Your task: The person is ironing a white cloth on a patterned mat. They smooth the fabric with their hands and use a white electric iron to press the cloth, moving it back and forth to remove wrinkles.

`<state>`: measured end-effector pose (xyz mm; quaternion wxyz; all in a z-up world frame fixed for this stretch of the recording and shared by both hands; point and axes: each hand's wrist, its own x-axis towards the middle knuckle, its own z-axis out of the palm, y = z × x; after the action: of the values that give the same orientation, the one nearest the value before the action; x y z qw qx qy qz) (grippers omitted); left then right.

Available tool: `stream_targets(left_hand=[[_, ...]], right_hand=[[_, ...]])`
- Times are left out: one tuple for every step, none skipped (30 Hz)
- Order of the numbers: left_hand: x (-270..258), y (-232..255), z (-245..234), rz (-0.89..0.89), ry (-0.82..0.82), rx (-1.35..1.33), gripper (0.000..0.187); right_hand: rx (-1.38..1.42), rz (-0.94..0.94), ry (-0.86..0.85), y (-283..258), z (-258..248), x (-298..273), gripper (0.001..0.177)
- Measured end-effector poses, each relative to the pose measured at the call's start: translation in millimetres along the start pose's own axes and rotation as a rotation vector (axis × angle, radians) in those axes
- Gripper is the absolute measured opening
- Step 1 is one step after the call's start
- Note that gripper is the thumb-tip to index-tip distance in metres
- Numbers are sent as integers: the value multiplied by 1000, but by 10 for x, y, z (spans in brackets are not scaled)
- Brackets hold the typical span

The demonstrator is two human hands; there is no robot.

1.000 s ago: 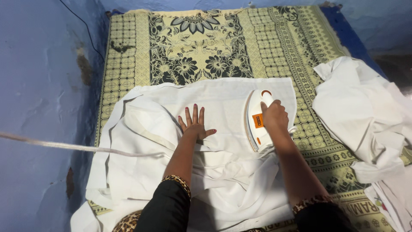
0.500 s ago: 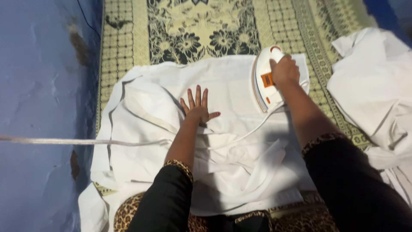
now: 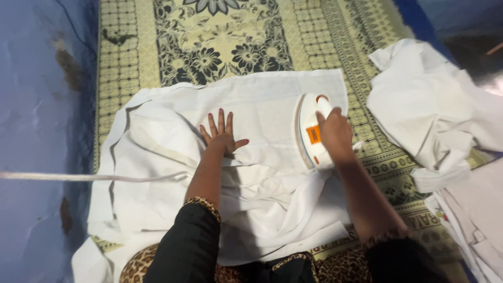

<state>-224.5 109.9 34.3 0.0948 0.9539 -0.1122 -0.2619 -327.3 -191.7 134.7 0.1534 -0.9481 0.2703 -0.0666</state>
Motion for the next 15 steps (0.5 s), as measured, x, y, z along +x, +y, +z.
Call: stream_targets(left_hand=[[-4, -5, -9, 1, 1, 1, 125], [-2, -5, -18, 2, 1, 2, 125], [-3, -2, -13, 1, -1, 3, 124], [4, 13, -8, -1, -4, 5, 124], [2, 10, -8, -5, -8, 11, 124], [3, 12, -8, -9, -11, 17, 124], [2, 8, -8, -7, -12, 18, 124], [4, 6, -8, -4, -13, 19, 124], [0, 4, -4, -4, -15, 18, 124], [-1, 9, -3, -4, -17, 21, 124], [1, 9, -8, -7, -17, 23, 124], [3, 9, -15, -9, -18, 25, 124], [3, 11, -20, -8, -22, 27, 124], [3, 20, -23, -8, -26, 29, 124], [3, 17, -29, -10, -30, 31, 124]], right_hand=[[2, -5, 14, 44, -18, -108, 55], [5, -11, 28, 62, -40, -143, 55], [-2, -11, 26, 60, -50, -134, 55], [-10, -12, 24, 60, -55, -120, 55], [-14, -11, 20, 62, -52, -113, 55], [-17, -6, 26, 64, -48, -76, 55], [-19, -1, 32, 52, -28, -5, 56], [-22, 4, 37, 44, -3, 79, 57], [-20, 20, 42, 42, 25, 175, 57], [-19, 35, 47, 45, 52, 291, 58], [-16, 49, 51, 46, 91, 418, 59], [-9, 51, 61, 61, 135, 543, 58], [-2, 50, 70, 85, 177, 684, 58], [5, 49, 79, 115, 223, 832, 58], [-1, 31, 91, 140, 277, 986, 57]])
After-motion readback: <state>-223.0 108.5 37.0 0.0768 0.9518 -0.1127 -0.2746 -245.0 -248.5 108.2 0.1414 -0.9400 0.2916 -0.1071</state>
